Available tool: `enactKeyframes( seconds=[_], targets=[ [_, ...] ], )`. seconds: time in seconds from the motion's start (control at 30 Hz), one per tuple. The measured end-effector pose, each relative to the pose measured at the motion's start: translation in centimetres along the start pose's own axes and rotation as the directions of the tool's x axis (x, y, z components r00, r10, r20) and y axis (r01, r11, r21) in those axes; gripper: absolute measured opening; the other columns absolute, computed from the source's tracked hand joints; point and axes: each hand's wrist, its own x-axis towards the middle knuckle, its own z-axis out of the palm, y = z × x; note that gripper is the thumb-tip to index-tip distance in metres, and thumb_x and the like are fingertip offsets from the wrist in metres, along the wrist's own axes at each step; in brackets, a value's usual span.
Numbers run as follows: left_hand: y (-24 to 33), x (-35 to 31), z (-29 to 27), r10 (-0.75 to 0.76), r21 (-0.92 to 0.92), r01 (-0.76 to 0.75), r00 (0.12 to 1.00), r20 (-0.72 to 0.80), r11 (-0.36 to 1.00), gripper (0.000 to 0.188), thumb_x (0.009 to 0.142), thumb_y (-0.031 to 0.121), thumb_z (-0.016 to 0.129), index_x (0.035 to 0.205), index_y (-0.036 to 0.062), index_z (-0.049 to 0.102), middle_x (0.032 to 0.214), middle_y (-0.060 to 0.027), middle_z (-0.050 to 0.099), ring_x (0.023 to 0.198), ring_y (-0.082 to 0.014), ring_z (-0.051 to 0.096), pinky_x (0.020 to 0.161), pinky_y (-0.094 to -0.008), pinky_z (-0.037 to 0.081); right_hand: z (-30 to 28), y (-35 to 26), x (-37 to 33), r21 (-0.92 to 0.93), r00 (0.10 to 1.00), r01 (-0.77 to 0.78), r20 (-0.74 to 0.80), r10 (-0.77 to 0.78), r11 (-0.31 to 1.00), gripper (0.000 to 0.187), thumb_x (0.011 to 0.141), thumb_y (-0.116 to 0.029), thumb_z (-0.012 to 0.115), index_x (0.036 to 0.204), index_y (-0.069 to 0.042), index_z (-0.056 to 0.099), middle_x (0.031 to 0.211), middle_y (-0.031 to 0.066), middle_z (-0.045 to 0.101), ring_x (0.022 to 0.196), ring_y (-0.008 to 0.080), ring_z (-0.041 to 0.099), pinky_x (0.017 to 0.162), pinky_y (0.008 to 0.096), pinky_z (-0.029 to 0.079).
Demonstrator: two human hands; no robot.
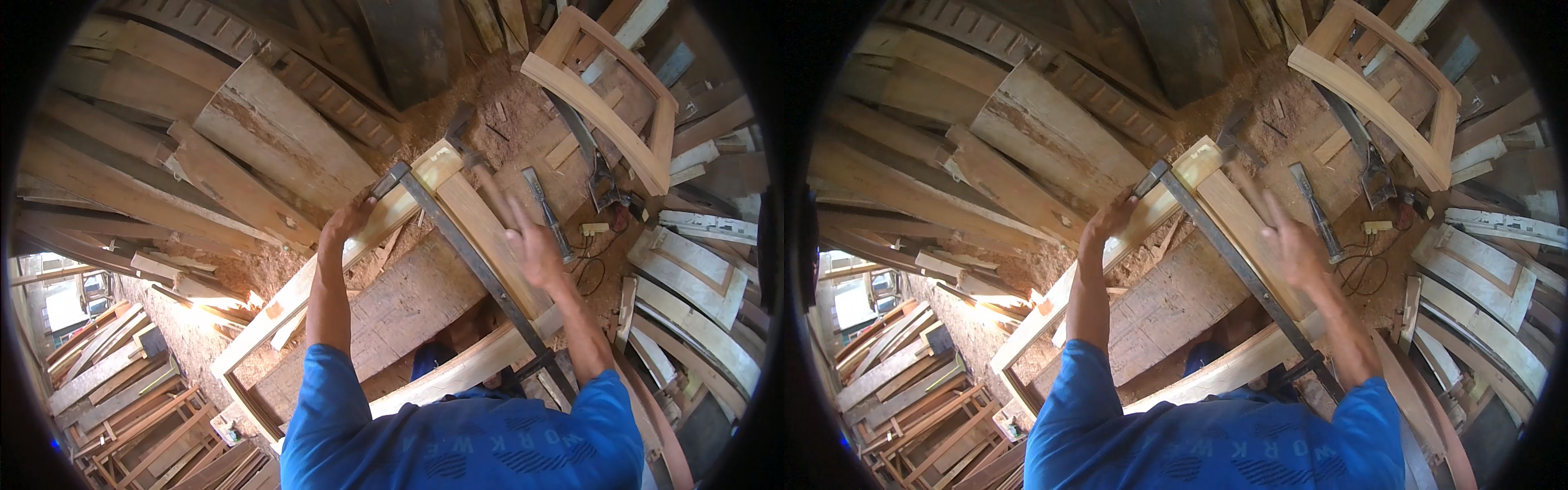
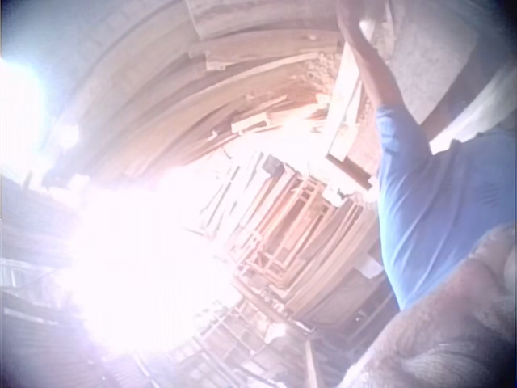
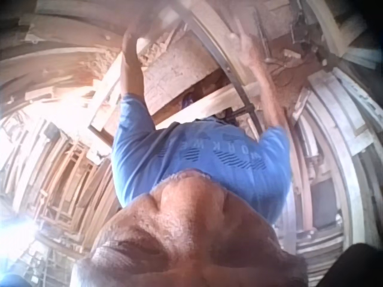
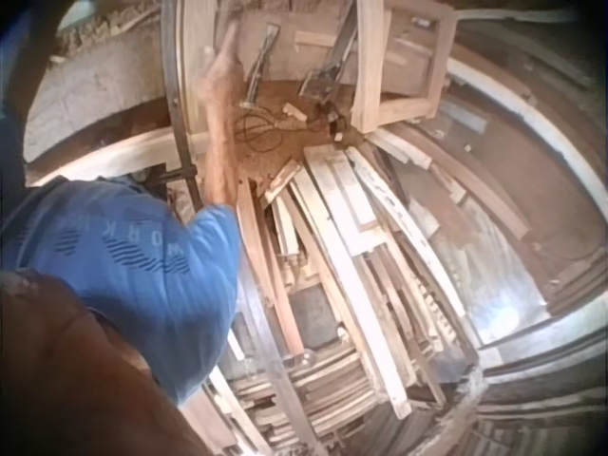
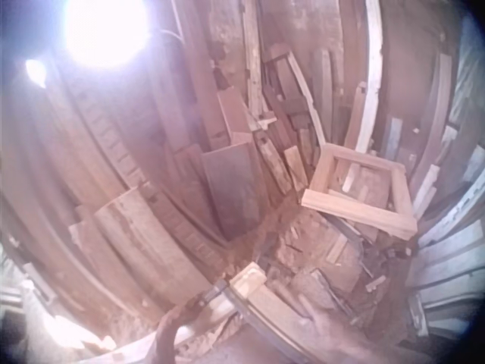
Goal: The person assembles a wood frame by tapping wood pieces together with a hammer, adjusting a long metal clamp, and measuring the frame with a tape measure.
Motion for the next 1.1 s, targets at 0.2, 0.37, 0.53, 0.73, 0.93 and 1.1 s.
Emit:
enactKeyframes(
  seconds=[0.2,0.37,0.53,0.73,0.93,1.1],
  targets=[
    [0.9,0.0,0.0,0.007,-0.076,-0.004,0.999,0.033,0.997,0.054,0.105,0.044,0.046,0.148,0.0124,0.047,0.143,-0.0224,0.056,0.134,-0.0381,0.051,0.113,-0.0428,0.039,5.6,-4.1,4.4,-0.218,0.978,0.176,0.150,-0.145,0.960,0.070,0.100,-0.016,0.057,0.162,-0.021,0.024,0.099,0.0263,0.068,0.063,0.0273,0.066,0.050,0.0393,0.054],
    [-0.5,0.0,0.4,0.120,-0.155,-0.122,0.992,-0.024,0.980,0.048,0.105,0.039,0.048,0.145,0.0117,0.051,0.135,-0.0229,0.061,0.129,-0.0373,0.056,0.110,-0.0424,0.040,7.8,-6.8,4.1,-0.164,0.969,0.241,0.103,-0.227,0.956,0.067,0.102,-0.020,0.057,0.161,-0.025,0.026,0.092,0.0218,0.066,0.068,0.0320,0.065,0.057,0.0421,0.054],
    [-0.2,0.4,0.6,0.157,-0.146,-0.168,0.984,-0.082,0.975,0.046,0.105,0.035,0.050,0.145,0.0114,0.052,0.129,-0.0230,0.064,0.125,-0.0361,0.059,0.106,-0.0425,0.043,6.7,-3.3,5.6,-0.055,0.982,0.020,0.189,-0.009,0.998,0.065,0.105,-0.022,0.049,0.163,-0.022,0.019,0.095,0.0208,0.066,0.060,0.0226,0.059,0.051,0.0365,0.051],
    [0.5,0.5,0.7,0.145,-0.141,-0.159,0.984,-0.107,0.977,0.051,0.101,0.035,0.057,0.144,0.0100,0.051,0.137,-0.0243,0.060,0.131,-0.0381,0.053,0.109,-0.0445,0.041,-1.1,0.0,2.5,0.359,0.928,-0.369,0.101,0.357,0.857,0.056,0.108,-0.022,0.043,0.161,-0.013,0.026,0.080,0.0045,0.059,0.052,0.0090,0.048,0.042,0.0269,0.041],
    [12.1,2.2,1.5,0.262,0.262,-0.195,0.932,-0.250,0.945,0.070,0.087,0.052,0.070,0.143,0.0133,0.054,0.147,-0.0226,0.051,0.139,-0.0403,0.043,0.115,-0.0483,0.036,-1.6,2.2,1.2,0.655,0.883,-0.424,0.146,0.446,0.625,0.055,0.106,-0.017,0.047,0.159,-0.012,0.032,0.080,0.0014,0.058,0.054,0.0072,0.049,0.046,0.0246,0.044],
    [16.1,3.5,2.7,0.034,0.346,-0.009,0.997,-0.067,0.938,0.089,0.073,0.067,0.075,0.146,0.0232,0.052,0.151,-0.0232,0.046,0.141,-0.0455,0.038,0.117,-0.0524,0.031,-0.7,4.1,1.0,0.619,0.864,-0.496,0.281,0.419,0.609,0.056,0.106,-0.016,0.048,0.159,-0.010,0.031,0.078,0.0011,0.057,0.053,0.0073,0.048,0.045,0.0249,0.043]
  ],
)
